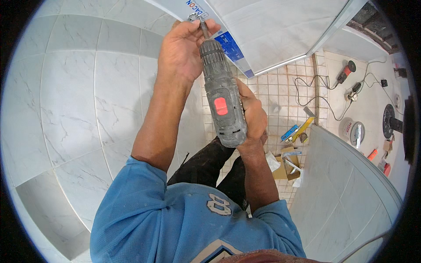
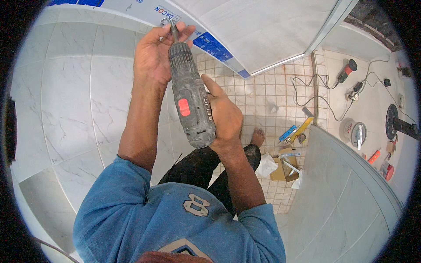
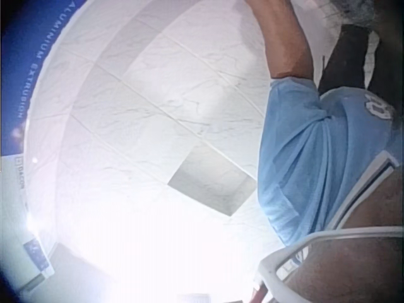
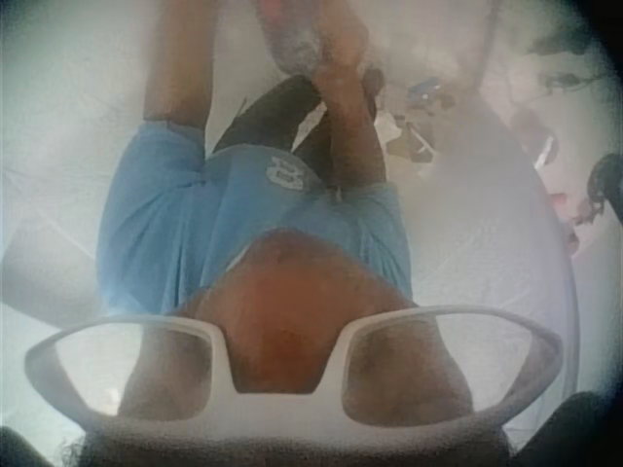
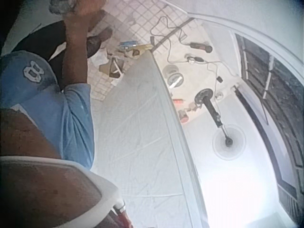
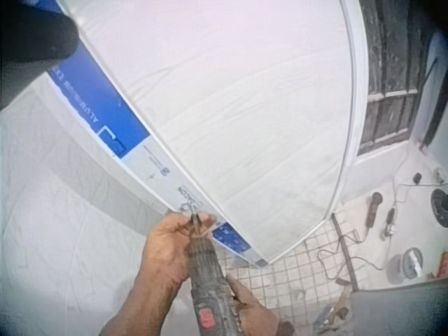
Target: The person uses a power drill to drive screws into a white wall trim piece mounted on a tiled wall. They then switch to pliers to adjust or remove a small component from the trim.
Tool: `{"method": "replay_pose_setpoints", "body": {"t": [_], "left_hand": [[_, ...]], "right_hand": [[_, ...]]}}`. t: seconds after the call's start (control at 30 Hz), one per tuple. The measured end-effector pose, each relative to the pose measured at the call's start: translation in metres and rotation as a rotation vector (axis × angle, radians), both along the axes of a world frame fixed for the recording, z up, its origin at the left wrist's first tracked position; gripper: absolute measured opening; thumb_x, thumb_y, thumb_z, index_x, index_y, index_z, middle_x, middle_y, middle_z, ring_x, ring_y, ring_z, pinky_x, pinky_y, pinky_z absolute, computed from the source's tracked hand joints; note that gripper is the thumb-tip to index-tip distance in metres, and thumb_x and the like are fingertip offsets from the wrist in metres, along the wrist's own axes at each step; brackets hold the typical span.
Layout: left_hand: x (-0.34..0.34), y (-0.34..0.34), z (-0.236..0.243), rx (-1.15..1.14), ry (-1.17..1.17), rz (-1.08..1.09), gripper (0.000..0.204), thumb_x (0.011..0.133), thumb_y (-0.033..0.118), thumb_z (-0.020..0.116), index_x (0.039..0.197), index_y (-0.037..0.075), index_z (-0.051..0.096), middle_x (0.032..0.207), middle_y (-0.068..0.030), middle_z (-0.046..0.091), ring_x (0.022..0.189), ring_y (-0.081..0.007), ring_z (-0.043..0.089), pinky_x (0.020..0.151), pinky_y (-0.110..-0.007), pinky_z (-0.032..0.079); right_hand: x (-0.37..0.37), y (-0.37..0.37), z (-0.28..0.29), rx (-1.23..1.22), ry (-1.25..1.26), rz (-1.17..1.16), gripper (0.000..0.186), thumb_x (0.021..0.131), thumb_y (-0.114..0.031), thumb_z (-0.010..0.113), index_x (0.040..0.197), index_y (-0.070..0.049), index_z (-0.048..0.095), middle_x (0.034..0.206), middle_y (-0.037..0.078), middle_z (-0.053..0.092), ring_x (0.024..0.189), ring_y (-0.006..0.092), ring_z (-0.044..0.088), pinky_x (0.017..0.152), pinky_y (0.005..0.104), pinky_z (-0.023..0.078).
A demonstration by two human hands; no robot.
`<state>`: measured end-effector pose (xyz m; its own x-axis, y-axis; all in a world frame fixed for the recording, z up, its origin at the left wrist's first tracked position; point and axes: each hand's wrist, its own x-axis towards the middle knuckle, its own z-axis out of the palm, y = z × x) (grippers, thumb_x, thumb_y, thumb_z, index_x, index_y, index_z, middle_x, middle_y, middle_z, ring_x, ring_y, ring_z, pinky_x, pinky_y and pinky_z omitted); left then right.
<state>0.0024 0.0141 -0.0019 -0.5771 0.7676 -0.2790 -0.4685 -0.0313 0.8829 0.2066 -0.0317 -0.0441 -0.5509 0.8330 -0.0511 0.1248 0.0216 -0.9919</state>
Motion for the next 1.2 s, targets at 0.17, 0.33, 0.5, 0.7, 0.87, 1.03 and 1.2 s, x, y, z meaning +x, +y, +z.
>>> {"method": "replay_pose_setpoints", "body": {"t": [0.17, 0.33, 0.5, 0.7, 0.87, 1.03, 1.2], "left_hand": [[-0.003, 0.002, 0.001, -0.009, -0.024, -0.002, 0.024, 0.093, 0.014, 0.064, 0.105, -0.007, 0.065, 0.108, -0.0201, 0.075, 0.123, -0.0413, 0.065, 0.099, -0.052, 0.052], [0.004, 0.008, 0.008, -0.041, -0.050, 0.055, 0.026, 0.095, 0.016, 0.060, 0.106, -0.008, 0.064, 0.109, -0.0212, 0.074, 0.124, -0.0422, 0.064, 0.101, -0.054, 0.051], [0.000, 0.002, 0.011, -0.042, -0.074, 0.044, 0.026, 0.095, 0.014, 0.062, 0.109, -0.007, 0.065, 0.112, -0.0212, 0.074, 0.128, -0.0438, 0.062, 0.103, -0.056, 0.050], [0.003, 0.004, 0.004, 0.002, -0.053, 0.056, 0.026, 0.098, 0.017, 0.068, 0.113, -0.004, 0.065, 0.113, -0.0180, 0.073, 0.128, -0.0425, 0.063, 0.105, -0.059, 0.049], [-0.006, 0.000, 0.002, 0.036, -0.094, 0.002, 0.019, 0.098, 0.012, 0.070, 0.110, -0.002, 0.064, 0.107, -0.0158, 0.072, 0.123, -0.0388, 0.066, 0.107, -0.059, 0.050], [-0.010, -0.005, -0.001, 0.068, -0.088, -0.036, 0.015, 0.100, 0.010, 0.069, 0.107, -0.001, 0.064, 0.104, -0.0144, 0.070, 0.105, -0.0292, 0.070, 0.102, -0.049, 0.058], [0.000, -0.019, -0.009, 0.140, -0.062, -0.039, 0.030, 0.102, 0.009, 0.066, 0.128, -0.003, 0.057, 0.106, -0.0140, 0.069, 0.098, -0.0244, 0.071, 0.097, -0.044, 0.062]], "right_hand": [[-0.011, -0.013, -0.018, 0.030, 0.253, -0.162, 0.063, 0.083, -0.013, 0.086, 0.135, 0.003, 0.055, 0.120, 0.018, 0.072, 0.107, 0.0237, 0.074, 0.089, 0.0347, 0.058], [-0.031, -0.018, -0.027, -0.106, 0.577, -0.170, 0.071, 0.084, -0.001, 0.084, 0.142, 0.004, 0.044, 0.126, 0.016, 0.062, 0.104, 0.0204, 0.070, 0.092, 0.0346, 0.057], [-0.033, -0.020, -0.039, 0.122, 0.420, -0.210, 0.077, 0.080, -0.002, 0.087, 0.144, 0.004, 0.044, 0.130, 0.016, 0.060, 0.108, 0.0229, 0.070, 0.095, 0.0367, 0.056], [-0.032, -0.025, -0.052, 0.025, 0.404, -0.212, 0.075, 0.078, -0.006, 0.089, 0.140, 0.002, 0.048, 0.125, 0.014, 0.063, 0.109, 0.0238, 0.069, 0.092, 0.0362, 0.057], [-0.031, -0.028, -0.053, 0.149, 0.378, -0.282, 0.071, 0.075, -0.012, 0.092, 0.132, 0.001, 0.052, 0.119, 0.012, 0.064, 0.100, 0.0196, 0.068, 0.089, 0.0323, 0.056], [-0.017, -0.030, -0.049, 0.209, 0.192, -0.215, 0.069, 0.074, -0.007, 0.092, 0.128, 0.004, 0.051, 0.122, 0.014, 0.056, 0.107, 0.0211, 0.062, 0.093, 0.0351, 0.053], [-0.002, -0.032, -0.042, 0.169, 0.197, -0.220, 0.063, 0.073, -0.009, 0.092, 0.122, 0.002, 0.054, 0.115, 0.011, 0.060, 0.100, 0.0203, 0.066, 0.088, 0.0320, 0.054]]}}
